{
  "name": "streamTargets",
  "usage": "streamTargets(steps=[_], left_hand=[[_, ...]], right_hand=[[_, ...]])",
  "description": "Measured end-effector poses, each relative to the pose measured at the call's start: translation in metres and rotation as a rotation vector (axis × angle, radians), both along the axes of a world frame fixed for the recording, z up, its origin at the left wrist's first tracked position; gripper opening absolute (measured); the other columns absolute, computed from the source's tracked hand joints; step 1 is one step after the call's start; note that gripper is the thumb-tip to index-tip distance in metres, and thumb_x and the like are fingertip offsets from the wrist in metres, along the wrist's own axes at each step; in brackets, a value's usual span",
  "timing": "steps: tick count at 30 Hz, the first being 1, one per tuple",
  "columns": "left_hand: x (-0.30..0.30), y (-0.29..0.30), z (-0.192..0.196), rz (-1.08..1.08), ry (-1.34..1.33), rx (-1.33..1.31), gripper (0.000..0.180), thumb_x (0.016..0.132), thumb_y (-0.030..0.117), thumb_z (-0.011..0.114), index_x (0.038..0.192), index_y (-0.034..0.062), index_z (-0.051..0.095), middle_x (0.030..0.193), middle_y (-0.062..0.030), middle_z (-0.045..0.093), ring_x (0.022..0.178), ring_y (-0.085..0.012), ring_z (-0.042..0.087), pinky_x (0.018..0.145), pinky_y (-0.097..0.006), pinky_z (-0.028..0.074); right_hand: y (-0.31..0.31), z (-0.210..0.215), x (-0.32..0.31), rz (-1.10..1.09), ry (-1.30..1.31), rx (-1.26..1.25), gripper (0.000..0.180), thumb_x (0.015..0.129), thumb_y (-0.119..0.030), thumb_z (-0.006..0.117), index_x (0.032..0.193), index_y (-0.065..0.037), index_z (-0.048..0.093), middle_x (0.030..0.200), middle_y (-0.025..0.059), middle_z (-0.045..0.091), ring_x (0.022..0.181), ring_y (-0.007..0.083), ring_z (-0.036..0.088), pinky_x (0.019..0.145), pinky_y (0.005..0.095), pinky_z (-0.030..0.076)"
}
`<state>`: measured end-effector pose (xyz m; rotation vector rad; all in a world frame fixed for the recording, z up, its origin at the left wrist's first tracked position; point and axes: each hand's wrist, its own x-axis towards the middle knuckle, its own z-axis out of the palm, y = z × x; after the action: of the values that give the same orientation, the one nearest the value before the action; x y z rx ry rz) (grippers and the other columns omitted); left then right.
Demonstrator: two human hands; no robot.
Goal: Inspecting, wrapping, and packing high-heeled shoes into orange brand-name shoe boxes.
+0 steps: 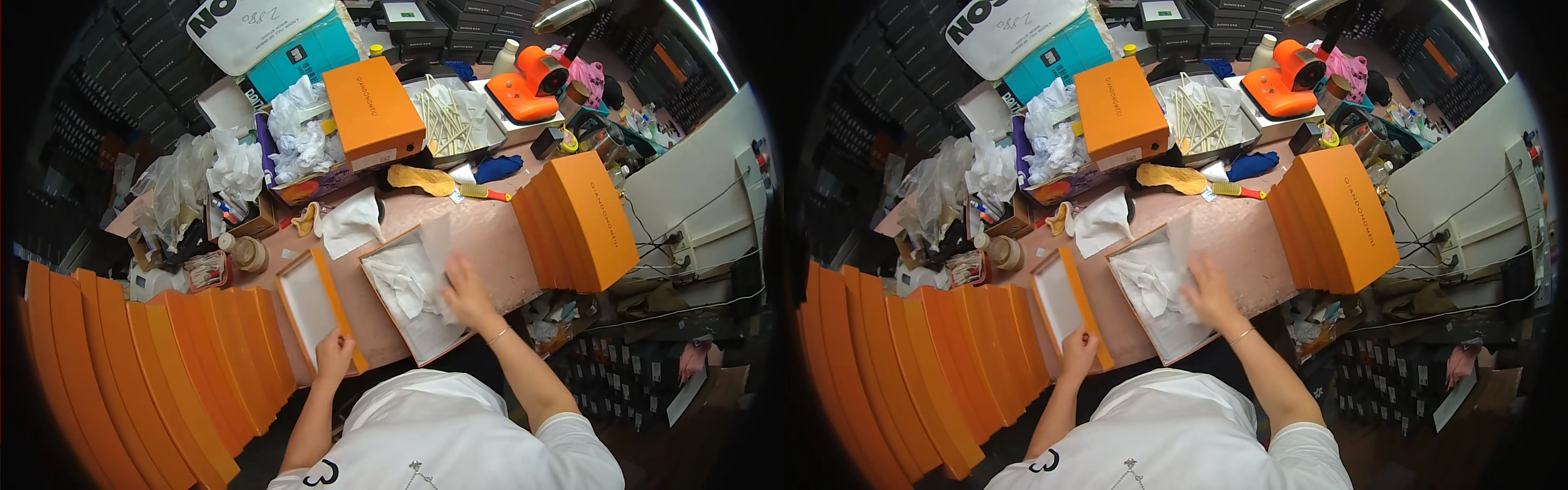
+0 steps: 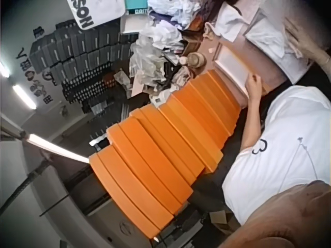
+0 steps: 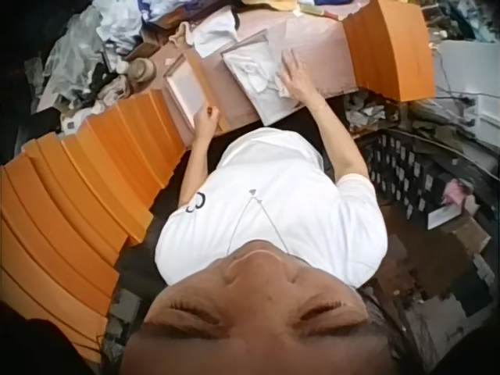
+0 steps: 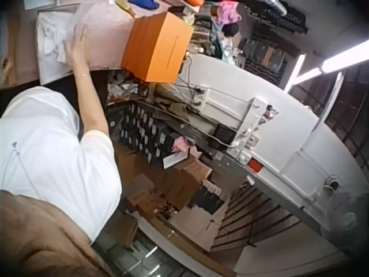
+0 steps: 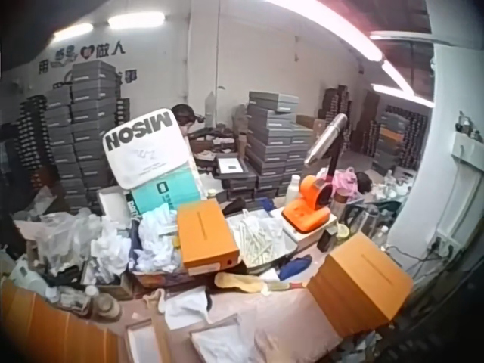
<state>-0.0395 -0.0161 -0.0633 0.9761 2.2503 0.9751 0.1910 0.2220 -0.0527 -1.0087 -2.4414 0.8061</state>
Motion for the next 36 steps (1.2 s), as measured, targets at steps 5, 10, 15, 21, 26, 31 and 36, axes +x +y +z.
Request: streamTargets(steps=[5, 10, 15, 21, 26, 31, 36], left_hand=[[-0.007, -0.002, 0.134, -0.074, -0.692, 0.485, 0.016, 0.094, 0.015, 0.055, 0.092, -0.0001, 0.061, 0.083, -0.0004, 0.062, 0.072, -0.0058, 0.055, 0.063, -0.021, 0.044], [0.059, 0.057, 0.083, -0.11, -1.359, 0.422, 0.025, 0.096, 0.019, 0.055, 0.11, -0.0008, 0.059, 0.1, -0.0076, 0.064, 0.093, -0.015, 0.062, 0.082, -0.028, 0.049], [0.083, 0.065, 0.038, -0.366, -0.078, 0.21, 0.061, 0.088, 0.028, 0.066, 0.134, -0.0044, 0.041, 0.141, -0.028, 0.031, 0.13, -0.0433, 0.035, 0.106, -0.044, 0.034], [0.049, 0.052, -0.065, 0.101, -0.895, 0.084, 0.047, 0.098, 0.025, 0.053, 0.136, -0.0009, 0.042, 0.124, -0.0111, 0.056, 0.114, -0.02, 0.052, 0.095, -0.034, 0.043], [0.033, 0.077, -0.045, 0.115, -1.084, -0.198, 0.047, 0.092, 0.03, 0.062, 0.129, 0.004, 0.05, 0.121, -0.0094, 0.059, 0.111, -0.0203, 0.056, 0.093, -0.037, 0.043], [0.113, 0.154, -0.022, -0.135, -1.245, -0.014, 0.044, 0.091, 0.028, 0.065, 0.128, 0.0103, 0.049, 0.122, -0.0057, 0.056, 0.107, -0.0155, 0.057, 0.087, -0.034, 0.048], [0.156, 0.182, -0.013, -0.28, -0.947, 0.175, 0.074, 0.094, 0.018, 0.061, 0.15, 0.0029, 0.016, 0.14, -0.0149, 0.042, 0.116, -0.019, 0.053, 0.094, -0.032, 0.047]], right_hand=[[-0.05, -0.021, -0.029, 0.345, -0.327, 0.048, 0.049, 0.095, -0.041, 0.048, 0.134, -0.011, 0.051, 0.143, 0.015, 0.043, 0.138, 0.0357, 0.029, 0.111, 0.0598, 0.015], [0.002, 0.055, 0.037, 0.023, 0.747, -1.24, 0.075, 0.095, -0.06, 0.041, 0.137, 0.002, 0.041, 0.128, 0.0158, 0.055, 0.117, 0.0214, 0.055, 0.099, 0.0337, 0.045], [0.021, 0.022, 0.078, -0.286, 0.113, -0.961, 0.044, 0.096, -0.033, 0.057, 0.12, 0.004, 0.059, 0.104, 0.0109, 0.068, 0.091, 0.0141, 0.064, 0.08, 0.027, 0.051], [0.0, -0.025, -0.016, -0.17, -0.08, -0.489, 0.043, 0.091, -0.033, 0.062, 0.117, 0.001, 0.063, 0.099, 0.018, 0.071, 0.087, 0.0207, 0.067, 0.08, 0.0347, 0.051], [-0.005, -0.05, 0.009, -0.219, 0.21, -0.804, 0.051, 0.09, -0.036, 0.063, 0.128, -0.002, 0.056, 0.119, 0.0177, 0.064, 0.112, 0.0258, 0.06, 0.095, 0.0357, 0.045], [0.066, 0.024, 0.086, -0.331, 0.056, -0.649, 0.05, 0.089, -0.033, 0.064, 0.127, -0.001, 0.055, 0.121, 0.0227, 0.061, 0.114, 0.0327, 0.058, 0.097, 0.0367, 0.045], [0.084, 0.1, 0.061, -0.241, 0.052, 0.037, 0.051, 0.086, -0.014, 0.066, 0.131, 0.003, 0.048, 0.132, 0.0256, 0.048, 0.118, 0.0392, 0.051, 0.099, 0.0398, 0.042]])
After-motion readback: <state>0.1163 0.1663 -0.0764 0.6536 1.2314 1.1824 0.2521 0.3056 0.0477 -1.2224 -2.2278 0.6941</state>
